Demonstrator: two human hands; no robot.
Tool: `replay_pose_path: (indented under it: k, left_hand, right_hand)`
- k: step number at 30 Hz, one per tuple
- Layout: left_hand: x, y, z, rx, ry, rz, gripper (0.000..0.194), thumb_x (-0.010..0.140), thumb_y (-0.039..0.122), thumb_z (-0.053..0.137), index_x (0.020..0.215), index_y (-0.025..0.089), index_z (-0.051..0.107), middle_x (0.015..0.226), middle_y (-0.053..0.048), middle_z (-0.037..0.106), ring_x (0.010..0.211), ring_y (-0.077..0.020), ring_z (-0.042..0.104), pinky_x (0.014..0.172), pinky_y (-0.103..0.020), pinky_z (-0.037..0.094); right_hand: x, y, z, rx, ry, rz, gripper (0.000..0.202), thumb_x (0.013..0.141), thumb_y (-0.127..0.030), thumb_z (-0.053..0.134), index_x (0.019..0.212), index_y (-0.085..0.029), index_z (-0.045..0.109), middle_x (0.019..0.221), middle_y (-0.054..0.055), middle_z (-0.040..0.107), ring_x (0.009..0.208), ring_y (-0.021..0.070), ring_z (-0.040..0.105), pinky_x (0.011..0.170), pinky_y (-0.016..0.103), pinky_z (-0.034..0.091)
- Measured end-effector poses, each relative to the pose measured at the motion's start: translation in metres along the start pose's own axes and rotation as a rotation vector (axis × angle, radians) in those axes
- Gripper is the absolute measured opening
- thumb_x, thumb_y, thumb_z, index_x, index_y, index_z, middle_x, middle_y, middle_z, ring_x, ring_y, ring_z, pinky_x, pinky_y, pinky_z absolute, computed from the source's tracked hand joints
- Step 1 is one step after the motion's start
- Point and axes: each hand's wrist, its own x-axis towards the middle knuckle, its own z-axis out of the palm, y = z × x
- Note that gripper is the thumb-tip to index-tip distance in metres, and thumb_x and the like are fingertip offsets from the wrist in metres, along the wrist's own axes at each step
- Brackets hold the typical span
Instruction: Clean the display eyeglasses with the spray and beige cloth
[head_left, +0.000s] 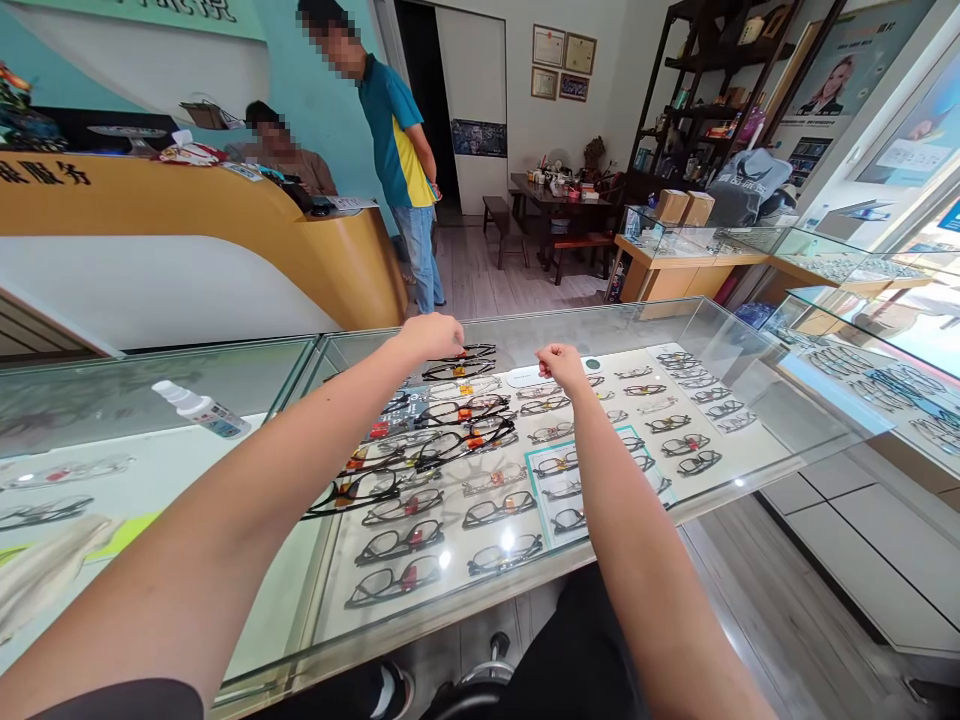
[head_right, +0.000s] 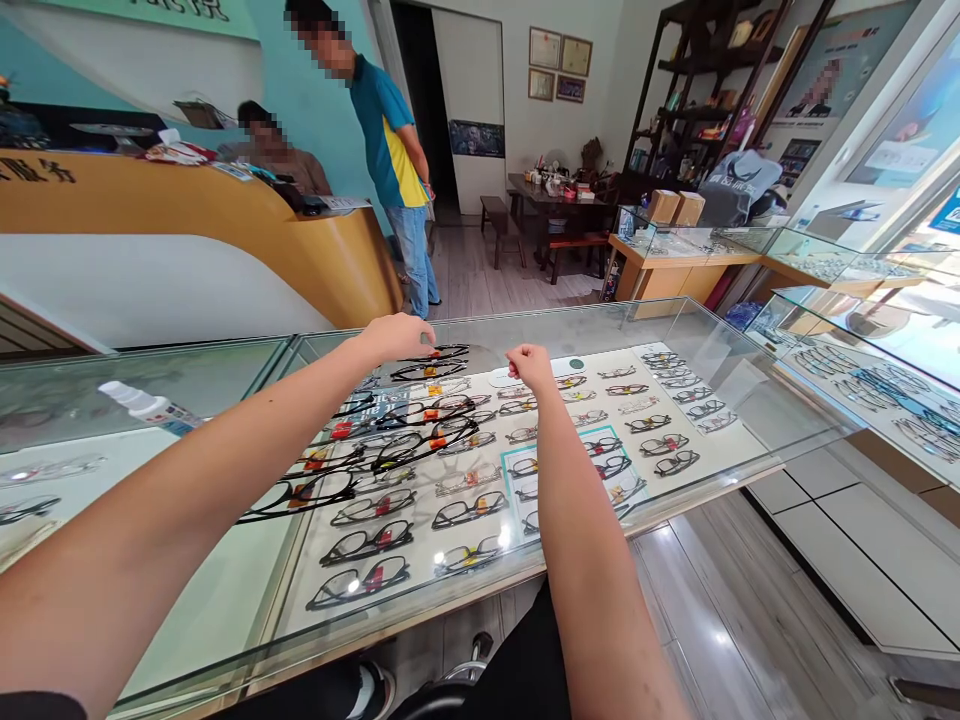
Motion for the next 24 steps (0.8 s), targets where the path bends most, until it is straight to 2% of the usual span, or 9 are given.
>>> replay_pose_path:
  k: [2, 4, 7, 13, 16, 20, 24]
  left_hand:
    - [0.005, 0.002, 0.001, -0.004, -0.02, -0.007, 0.044, 0.092, 0.057, 0.078, 0.124, 0.027, 0.083, 0.134, -0.012, 0.081, 0.129, -0.034, 0.072, 0.101, -0.033, 0.056]
    - [0.011, 0.005, 0.003, 0.0, -0.056, -0.02, 0.038, 0.099, 0.051, 0.076, 0.126, 0.024, 0.08, 0.135, -0.012, 0.078, 0.128, -0.0318, 0.072, 0.104, -0.039, 0.059]
    - [0.018, 0.006, 0.007, 0.007, -0.088, -0.039, 0.041, 0.106, 0.043, 0.073, 0.139, 0.019, 0.07, 0.141, -0.013, 0.07, 0.124, -0.0284, 0.071, 0.105, -0.049, 0.063]
    - [0.019, 0.001, 0.017, -0.049, -0.053, -0.052, 0.043, 0.106, 0.042, 0.073, 0.142, 0.018, 0.068, 0.143, -0.014, 0.068, 0.124, -0.0281, 0.071, 0.104, -0.049, 0.064]
    - [0.012, -0.005, 0.023, -0.114, 0.011, -0.066, 0.043, 0.107, 0.041, 0.073, 0.142, 0.018, 0.067, 0.143, -0.014, 0.068, 0.124, -0.028, 0.071, 0.104, -0.05, 0.064]
    - [-0.006, -0.017, 0.02, -0.265, 0.172, -0.088, 0.041, 0.107, 0.042, 0.072, 0.139, 0.018, 0.069, 0.141, -0.014, 0.07, 0.123, -0.0282, 0.071, 0.104, -0.05, 0.064]
    - [-0.04, -0.03, 0.012, -0.503, 0.39, -0.09, 0.031, 0.099, 0.044, 0.073, 0.11, 0.017, 0.083, 0.106, -0.011, 0.08, 0.108, -0.0298, 0.072, 0.09, -0.038, 0.058]
  right_hand:
    - [0.001, 0.001, -0.001, -0.008, 0.01, -0.008, 0.041, 0.107, -0.042, 0.073, 0.14, -0.019, 0.068, 0.142, 0.012, 0.071, 0.122, 0.0269, 0.073, 0.103, 0.049, 0.066]
    - [0.002, 0.002, -0.001, -0.015, 0.019, -0.015, 0.041, 0.107, -0.043, 0.073, 0.14, -0.019, 0.068, 0.142, 0.012, 0.071, 0.122, 0.027, 0.073, 0.103, 0.049, 0.066]
    - [0.002, 0.003, -0.002, -0.021, 0.024, -0.021, 0.041, 0.107, -0.043, 0.072, 0.139, -0.019, 0.069, 0.142, 0.012, 0.071, 0.122, 0.027, 0.073, 0.104, 0.049, 0.066]
    - [0.001, 0.001, -0.001, -0.016, 0.027, -0.02, 0.04, 0.107, -0.043, 0.072, 0.14, -0.019, 0.069, 0.142, 0.012, 0.071, 0.122, 0.0269, 0.073, 0.104, 0.049, 0.066]
    - [0.001, 0.0, -0.001, -0.002, 0.041, -0.017, 0.041, 0.107, -0.042, 0.073, 0.14, -0.019, 0.068, 0.142, 0.012, 0.071, 0.122, 0.0271, 0.073, 0.104, 0.049, 0.066]
    - [0.0, -0.001, -0.001, 0.034, 0.042, -0.031, 0.042, 0.107, -0.043, 0.073, 0.141, -0.018, 0.068, 0.142, 0.012, 0.071, 0.122, 0.027, 0.073, 0.103, 0.05, 0.066]
    - [-0.004, -0.003, -0.002, 0.044, 0.024, -0.051, 0.043, 0.107, -0.042, 0.073, 0.141, -0.018, 0.068, 0.142, 0.012, 0.071, 0.122, 0.0272, 0.073, 0.103, 0.05, 0.066]
